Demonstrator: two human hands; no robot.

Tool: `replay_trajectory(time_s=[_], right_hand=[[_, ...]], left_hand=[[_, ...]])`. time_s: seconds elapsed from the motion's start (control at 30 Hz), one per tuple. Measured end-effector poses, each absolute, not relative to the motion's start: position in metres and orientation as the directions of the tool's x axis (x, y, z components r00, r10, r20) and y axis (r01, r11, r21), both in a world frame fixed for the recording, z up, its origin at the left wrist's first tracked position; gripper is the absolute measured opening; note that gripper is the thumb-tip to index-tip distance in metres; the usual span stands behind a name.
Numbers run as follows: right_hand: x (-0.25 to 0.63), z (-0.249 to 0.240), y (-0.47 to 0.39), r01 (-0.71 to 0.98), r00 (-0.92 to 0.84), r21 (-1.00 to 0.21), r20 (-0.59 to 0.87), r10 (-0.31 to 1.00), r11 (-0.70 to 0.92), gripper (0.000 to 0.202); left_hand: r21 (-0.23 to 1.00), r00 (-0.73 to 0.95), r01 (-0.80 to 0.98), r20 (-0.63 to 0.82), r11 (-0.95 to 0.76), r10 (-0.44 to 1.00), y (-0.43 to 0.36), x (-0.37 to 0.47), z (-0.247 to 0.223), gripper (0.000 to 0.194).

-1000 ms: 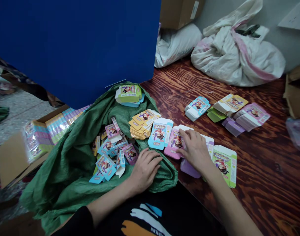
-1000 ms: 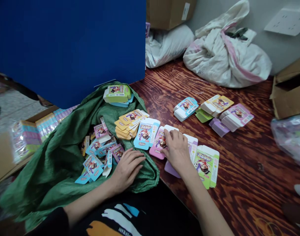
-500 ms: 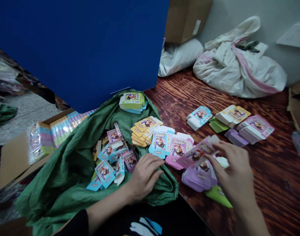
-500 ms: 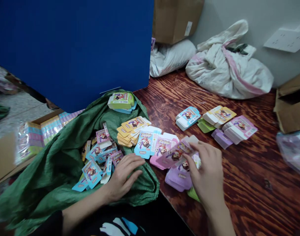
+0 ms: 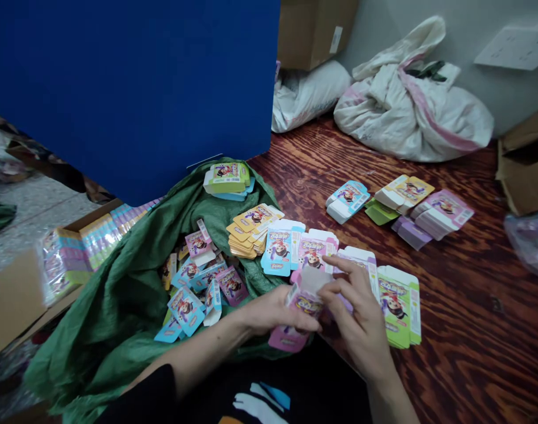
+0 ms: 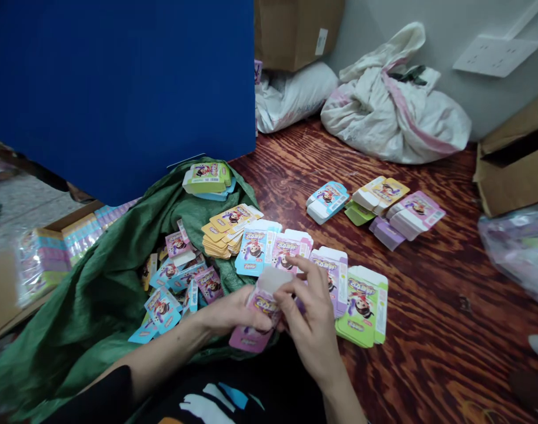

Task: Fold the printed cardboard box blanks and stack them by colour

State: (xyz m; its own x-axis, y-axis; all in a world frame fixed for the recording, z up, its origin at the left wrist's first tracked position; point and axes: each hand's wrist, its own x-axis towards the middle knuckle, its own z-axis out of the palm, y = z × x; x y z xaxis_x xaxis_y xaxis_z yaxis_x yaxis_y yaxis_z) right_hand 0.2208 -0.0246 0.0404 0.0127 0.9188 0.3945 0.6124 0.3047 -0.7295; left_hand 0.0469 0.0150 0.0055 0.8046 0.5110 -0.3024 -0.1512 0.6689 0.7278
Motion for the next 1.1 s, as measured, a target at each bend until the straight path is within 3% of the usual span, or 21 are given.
replay_trajectory(time_s=[0.13, 0.27, 0.4, 0.47, 0.7, 0.93, 1.1], right_hand=[[0.224, 0.025, -0.018, 0.465, 0.129, -0.863, 0.289, 0.949, 0.2, 0.028], [0.219, 0.016, -0.021, 0.168, 0.171, -0.981, 0.129, 0.977, 0.1, 0.027], [0.211, 0.015, -0.028, -0.171, 0.175, -0.98, -0.134, 0.975, -0.104, 0.028], [0.209, 0.014, -0.029, -0.254, 0.139, -0.947, -0.236, 0.962, -0.195, 0.03], [0.204, 0.006, -0.028, -0.274, 0.291, -0.95, -0.23, 0.929, -0.149, 0.032], [0.201, -0.002, -0.027, -0.086, 0.552, -0.996, -0.016, 0.834, 0.038, 0.031], [0.211, -0.008, -0.028, -0.026, 0.649, -0.998, 0.025, 0.761, 0.056, 0.027]], left_hand=[[0.671, 0.747, -0.241, -0.333, 0.702, 0.575, 0.019, 0.046, 0.0, 0.056], [0.638, 0.761, -0.269, -0.318, 0.721, 0.566, 0.022, 0.043, -0.003, 0.061], [0.624, 0.783, -0.289, -0.282, 0.726, 0.555, 0.022, 0.044, -0.005, 0.064], [0.62, 0.791, -0.294, -0.269, 0.727, 0.549, 0.021, 0.047, -0.007, 0.066], [0.693, 0.742, -0.296, -0.266, 0.657, 0.615, 0.017, 0.053, -0.009, 0.07], [0.87, 0.621, -0.175, -0.267, 0.462, 0.737, 0.019, 0.042, -0.001, 0.077], [0.935, 0.497, -0.134, -0.222, 0.328, 0.839, 0.012, 0.037, 0.0, 0.06]])
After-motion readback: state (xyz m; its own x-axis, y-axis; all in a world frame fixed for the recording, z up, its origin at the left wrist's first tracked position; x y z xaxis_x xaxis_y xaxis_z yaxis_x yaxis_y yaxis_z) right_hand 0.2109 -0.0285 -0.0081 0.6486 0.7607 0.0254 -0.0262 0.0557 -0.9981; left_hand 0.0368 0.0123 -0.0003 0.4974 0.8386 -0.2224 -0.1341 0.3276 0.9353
